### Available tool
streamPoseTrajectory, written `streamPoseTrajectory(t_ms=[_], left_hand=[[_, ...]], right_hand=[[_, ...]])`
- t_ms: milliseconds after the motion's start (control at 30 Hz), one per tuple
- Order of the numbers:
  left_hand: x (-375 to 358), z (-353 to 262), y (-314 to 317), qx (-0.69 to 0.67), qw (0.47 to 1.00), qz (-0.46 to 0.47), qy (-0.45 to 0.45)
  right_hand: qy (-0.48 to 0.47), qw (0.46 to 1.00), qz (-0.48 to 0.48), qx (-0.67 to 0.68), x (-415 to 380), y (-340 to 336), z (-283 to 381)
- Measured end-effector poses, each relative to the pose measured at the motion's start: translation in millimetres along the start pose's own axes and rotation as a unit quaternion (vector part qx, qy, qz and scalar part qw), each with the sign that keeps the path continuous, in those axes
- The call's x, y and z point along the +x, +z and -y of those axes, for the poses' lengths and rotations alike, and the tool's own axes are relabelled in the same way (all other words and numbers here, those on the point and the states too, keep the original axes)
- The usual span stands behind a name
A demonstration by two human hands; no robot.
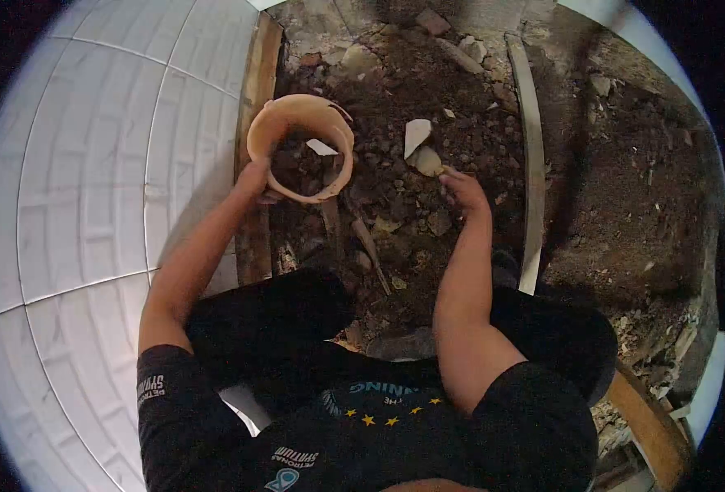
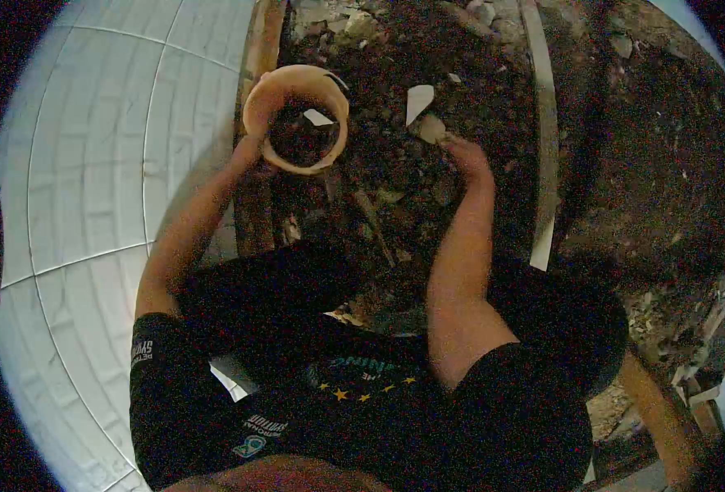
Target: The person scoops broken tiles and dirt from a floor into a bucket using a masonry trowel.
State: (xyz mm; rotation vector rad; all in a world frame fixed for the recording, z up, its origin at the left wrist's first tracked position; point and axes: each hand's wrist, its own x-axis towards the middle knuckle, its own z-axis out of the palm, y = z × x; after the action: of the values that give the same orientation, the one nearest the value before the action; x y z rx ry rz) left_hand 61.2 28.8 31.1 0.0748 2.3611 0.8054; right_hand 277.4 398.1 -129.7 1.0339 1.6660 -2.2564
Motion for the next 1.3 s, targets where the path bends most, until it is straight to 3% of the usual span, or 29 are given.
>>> streamPoseTrajectory(t_ms=[67, 133, 267, 400, 467, 500, 533, 600, 733, 833, 933, 1067, 1167, 1200, 1267, 1300], left_hand=[[8.7, 13.2, -0.6, 0.023, 0.998, 0.007, 0.054], [3.3, 1.2, 0.7, -0.090, 0.991, 0.017, -0.096], [3.6, 7.6, 0.0, -0.045, 0.999, 0.009, 0.001], [-0.2, 0.3, 0.2, -0.074, 0.996, 0.033, -0.037], [-0.1, -1.2, -0.7, -0.051, 0.997, 0.031, -0.052], [4.9, 7.2, -0.4, -0.018, 0.999, 0.022, -0.015], [5.1, 8.2, 0.0, -0.003, 1.000, 0.019, 0.003], [0.9, 4.9, 0.9, -0.025, 1.000, 0.011, -0.005], [8.8, 12.0, 0.4, -0.142, 0.988, 0.028, -0.055], [8.9, 14.2, 1.2, -0.125, 0.990, 0.025, -0.053], [5.5, 10.0, 2.4, -0.101, 0.994, -0.007, -0.045], [-4.7, -3.1, 0.5, -0.089, 0.995, -0.002, -0.041], [-9.0, -9.6, 2.7, -0.027, 0.996, -0.026, -0.086], [-10.1, -7.2, 2.7, -0.079, 0.994, -0.008, -0.080], [-4.7, -0.4, 0.8, -0.131, 0.989, 0.008, -0.071], [4.6, 7.1, -1.1, -0.125, 0.989, 0.028, -0.075]], right_hand=[[-0.015, 0.999, -0.015, 0.030, -6.7, 2.6, -1.2], [-0.020, 0.999, -0.028, 0.000, 15.3, 0.4, -23.9], [-0.015, 0.997, -0.069, 0.027, 3.0, 15.7, -5.2], [0.067, 0.991, -0.066, 0.097, 1.3, 7.3, 33.7], [0.023, 0.990, -0.062, -0.126, 19.0, -15.2, 35.4], [0.121, 0.989, -0.073, -0.035, -14.1, 3.0, 69.8], [0.121, 0.989, -0.073, -0.036, -10.0, 1.6, 66.3], [0.016, 0.968, -0.099, -0.228, 5.2, -2.8, 50.6], [-0.010, 0.976, -0.111, -0.190, 34.5, -2.2, 15.7], [0.012, 0.986, -0.100, -0.132, 46.7, -20.2, 15.3], [-0.061, 0.965, -0.055, -0.247, 53.5, -27.5, 25.0], [-0.047, 0.931, -0.080, -0.352, 76.7, -19.1, 9.0], [-0.022, 0.908, -0.089, -0.408, 57.4, -1.3, 26.1], [-0.007, 0.902, -0.097, -0.421, 48.1, 4.6, 36.5], [0.012, 0.960, -0.150, -0.236, -10.5, 22.9, 77.3], [0.009, 0.960, -0.149, -0.236, -23.4, 21.6, 88.2]])
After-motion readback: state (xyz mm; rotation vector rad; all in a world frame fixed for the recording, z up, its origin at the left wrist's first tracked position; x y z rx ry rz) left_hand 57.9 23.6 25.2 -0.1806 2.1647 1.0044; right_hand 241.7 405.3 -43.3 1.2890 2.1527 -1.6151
